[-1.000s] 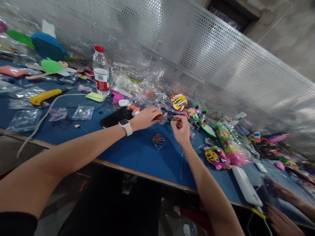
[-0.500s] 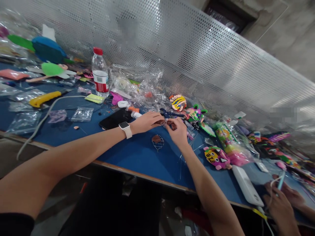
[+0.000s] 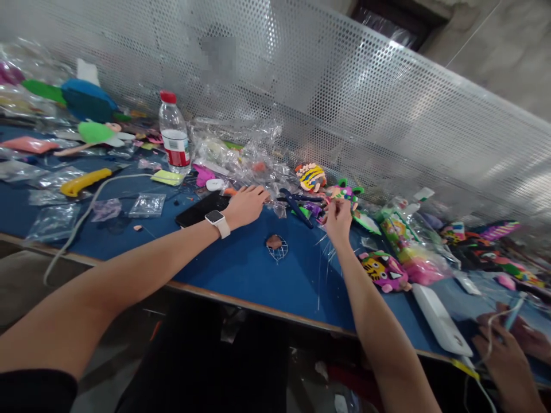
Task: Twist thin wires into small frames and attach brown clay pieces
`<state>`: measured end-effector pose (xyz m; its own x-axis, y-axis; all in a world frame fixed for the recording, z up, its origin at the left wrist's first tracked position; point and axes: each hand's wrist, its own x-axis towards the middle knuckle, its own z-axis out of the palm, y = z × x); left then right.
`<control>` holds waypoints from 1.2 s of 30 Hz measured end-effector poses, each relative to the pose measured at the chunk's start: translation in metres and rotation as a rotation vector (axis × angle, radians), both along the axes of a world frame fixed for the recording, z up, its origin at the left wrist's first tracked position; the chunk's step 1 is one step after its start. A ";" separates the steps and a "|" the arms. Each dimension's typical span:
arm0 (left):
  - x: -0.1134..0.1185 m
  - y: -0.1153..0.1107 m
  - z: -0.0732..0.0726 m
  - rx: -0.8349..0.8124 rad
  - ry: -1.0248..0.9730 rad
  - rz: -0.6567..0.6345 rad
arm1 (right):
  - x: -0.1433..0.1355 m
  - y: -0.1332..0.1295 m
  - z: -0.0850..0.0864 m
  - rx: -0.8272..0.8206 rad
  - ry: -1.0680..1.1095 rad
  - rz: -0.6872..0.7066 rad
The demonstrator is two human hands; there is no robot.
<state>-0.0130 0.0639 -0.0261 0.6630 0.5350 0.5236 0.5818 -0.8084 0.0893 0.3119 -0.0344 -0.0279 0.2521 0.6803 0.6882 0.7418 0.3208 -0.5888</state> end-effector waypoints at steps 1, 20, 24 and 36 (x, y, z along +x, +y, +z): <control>0.001 0.000 -0.002 -0.003 0.014 0.016 | -0.006 0.001 -0.002 -0.025 0.078 0.000; 0.006 -0.026 0.008 0.067 0.080 -0.108 | -0.085 -0.026 0.024 -0.160 -0.105 0.172; 0.012 -0.032 0.015 0.048 0.028 -0.185 | -0.102 -0.020 0.016 -0.242 -0.009 0.204; 0.012 -0.047 0.015 0.136 -0.204 -0.375 | -0.107 -0.029 -0.003 -0.169 0.004 0.364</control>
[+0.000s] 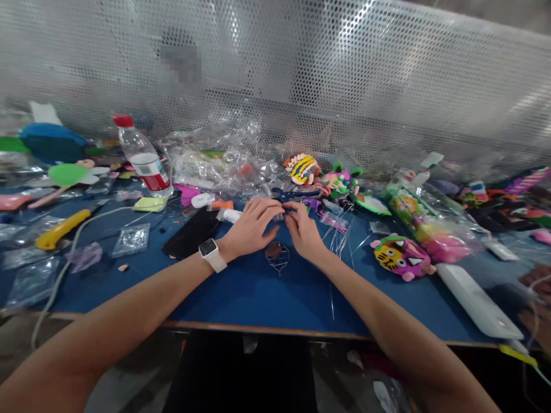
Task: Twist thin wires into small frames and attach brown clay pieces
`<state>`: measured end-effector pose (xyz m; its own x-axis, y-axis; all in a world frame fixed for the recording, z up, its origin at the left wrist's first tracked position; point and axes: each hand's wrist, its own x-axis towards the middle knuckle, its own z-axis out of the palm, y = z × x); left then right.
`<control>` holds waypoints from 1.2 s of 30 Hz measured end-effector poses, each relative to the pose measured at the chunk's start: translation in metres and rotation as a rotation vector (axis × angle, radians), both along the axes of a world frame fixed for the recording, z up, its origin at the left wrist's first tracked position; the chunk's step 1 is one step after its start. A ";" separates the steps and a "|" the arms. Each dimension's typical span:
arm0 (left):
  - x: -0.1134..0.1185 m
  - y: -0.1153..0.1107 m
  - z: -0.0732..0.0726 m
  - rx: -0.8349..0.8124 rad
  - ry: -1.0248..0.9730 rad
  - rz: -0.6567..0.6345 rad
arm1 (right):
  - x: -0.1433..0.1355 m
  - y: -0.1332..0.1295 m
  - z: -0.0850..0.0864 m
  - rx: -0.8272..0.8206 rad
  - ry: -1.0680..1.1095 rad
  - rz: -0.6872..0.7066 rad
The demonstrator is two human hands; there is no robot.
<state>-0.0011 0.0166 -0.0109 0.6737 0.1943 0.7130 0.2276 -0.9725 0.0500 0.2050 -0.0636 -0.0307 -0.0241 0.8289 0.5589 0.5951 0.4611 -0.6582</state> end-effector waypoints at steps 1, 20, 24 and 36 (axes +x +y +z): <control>0.001 -0.001 0.000 0.037 0.003 -0.023 | 0.001 0.001 -0.002 0.013 0.023 0.014; 0.006 0.005 -0.005 0.160 0.074 0.020 | -0.002 0.003 -0.005 -0.164 0.315 0.154; 0.007 0.006 -0.007 0.153 0.063 0.013 | 0.000 0.003 0.004 -0.171 0.267 0.106; 0.010 0.003 -0.009 0.205 0.039 0.052 | 0.006 0.007 0.005 -0.215 0.293 0.081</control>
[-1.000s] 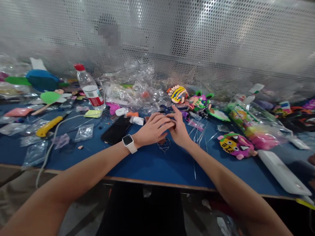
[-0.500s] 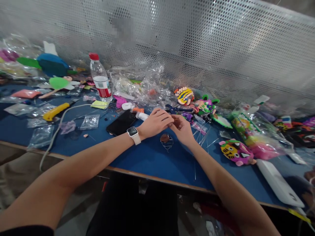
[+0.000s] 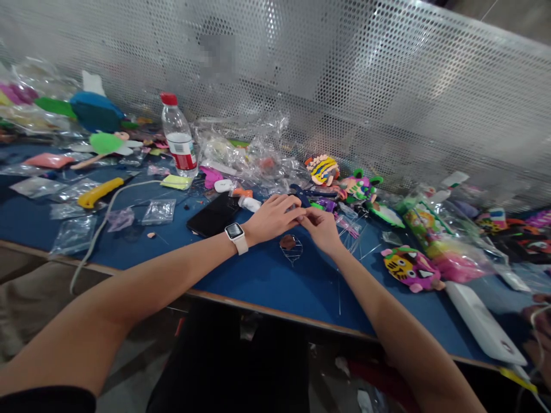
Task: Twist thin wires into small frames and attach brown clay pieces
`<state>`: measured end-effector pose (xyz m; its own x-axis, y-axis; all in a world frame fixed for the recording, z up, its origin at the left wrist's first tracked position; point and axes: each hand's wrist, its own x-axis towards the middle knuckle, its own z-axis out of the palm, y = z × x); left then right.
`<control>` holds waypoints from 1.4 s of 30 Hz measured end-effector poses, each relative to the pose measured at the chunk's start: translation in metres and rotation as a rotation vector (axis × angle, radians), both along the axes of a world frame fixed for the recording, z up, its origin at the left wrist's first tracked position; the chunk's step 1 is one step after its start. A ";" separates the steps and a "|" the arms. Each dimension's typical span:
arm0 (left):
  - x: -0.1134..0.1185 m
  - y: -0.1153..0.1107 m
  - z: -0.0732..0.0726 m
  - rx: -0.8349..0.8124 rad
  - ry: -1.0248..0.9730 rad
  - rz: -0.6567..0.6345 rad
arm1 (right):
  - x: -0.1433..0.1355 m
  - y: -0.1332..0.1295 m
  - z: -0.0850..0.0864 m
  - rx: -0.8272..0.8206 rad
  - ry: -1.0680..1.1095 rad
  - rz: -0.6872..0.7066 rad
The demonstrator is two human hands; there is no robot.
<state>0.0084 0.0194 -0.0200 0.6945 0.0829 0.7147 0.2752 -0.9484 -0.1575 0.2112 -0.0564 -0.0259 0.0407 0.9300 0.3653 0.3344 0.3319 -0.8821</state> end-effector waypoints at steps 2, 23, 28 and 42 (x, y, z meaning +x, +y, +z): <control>-0.001 0.001 0.000 0.007 -0.010 -0.009 | -0.001 0.000 -0.002 -0.025 0.055 0.021; -0.002 0.002 0.002 -0.112 0.036 -0.075 | -0.001 -0.001 -0.006 -0.206 0.222 0.122; -0.002 0.002 0.001 -0.147 0.031 -0.071 | -0.003 -0.001 -0.006 -0.146 0.164 0.104; -0.008 0.010 -0.004 -0.157 -0.002 -0.034 | -0.003 -0.001 0.000 -0.073 -0.017 0.061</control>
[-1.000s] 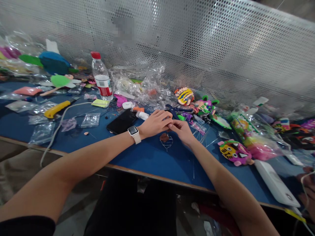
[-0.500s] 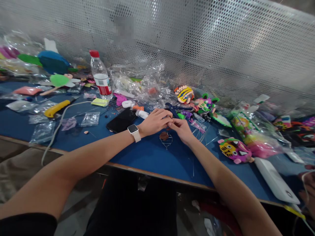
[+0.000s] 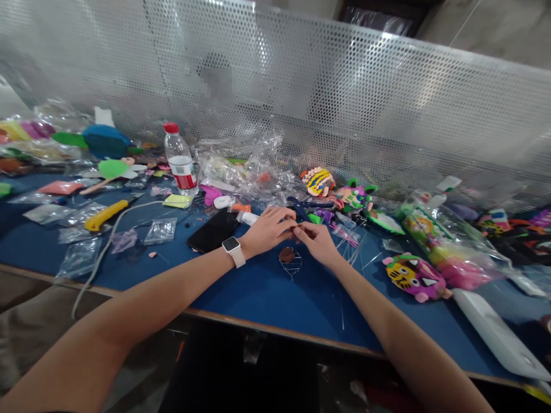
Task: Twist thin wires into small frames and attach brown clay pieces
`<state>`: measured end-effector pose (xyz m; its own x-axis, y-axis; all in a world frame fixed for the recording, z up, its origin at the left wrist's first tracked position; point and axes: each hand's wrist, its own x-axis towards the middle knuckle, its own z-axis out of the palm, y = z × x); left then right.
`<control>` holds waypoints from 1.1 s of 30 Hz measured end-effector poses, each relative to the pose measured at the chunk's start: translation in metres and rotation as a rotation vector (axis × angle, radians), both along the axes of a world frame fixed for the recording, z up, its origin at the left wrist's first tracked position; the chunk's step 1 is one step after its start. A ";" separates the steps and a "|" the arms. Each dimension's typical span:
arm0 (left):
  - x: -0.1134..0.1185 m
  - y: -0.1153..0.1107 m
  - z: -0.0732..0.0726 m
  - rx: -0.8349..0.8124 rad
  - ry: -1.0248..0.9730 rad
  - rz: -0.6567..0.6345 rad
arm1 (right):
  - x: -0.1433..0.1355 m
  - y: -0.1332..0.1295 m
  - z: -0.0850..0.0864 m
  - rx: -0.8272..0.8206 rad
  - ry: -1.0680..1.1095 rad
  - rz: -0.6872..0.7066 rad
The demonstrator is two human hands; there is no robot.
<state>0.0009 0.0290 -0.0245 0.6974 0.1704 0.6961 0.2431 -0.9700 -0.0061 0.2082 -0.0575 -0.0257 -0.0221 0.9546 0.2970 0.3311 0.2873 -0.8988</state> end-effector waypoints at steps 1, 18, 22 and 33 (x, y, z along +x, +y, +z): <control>0.000 0.000 0.000 0.003 -0.020 0.007 | -0.001 0.000 0.001 -0.004 0.018 0.005; -0.002 -0.002 0.001 0.069 0.106 -0.090 | -0.001 0.000 0.001 -0.112 0.069 0.153; -0.002 -0.003 0.001 0.083 0.075 -0.078 | -0.004 -0.001 0.000 -0.129 0.092 0.159; -0.002 -0.004 0.005 0.078 0.014 -0.067 | 0.000 0.003 -0.001 -0.089 0.104 0.089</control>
<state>-0.0013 0.0253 -0.0197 0.7152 0.0689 0.6955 0.1770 -0.9805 -0.0849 0.2077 -0.0549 -0.0262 -0.0809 0.9729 0.2164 0.2118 0.2290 -0.9501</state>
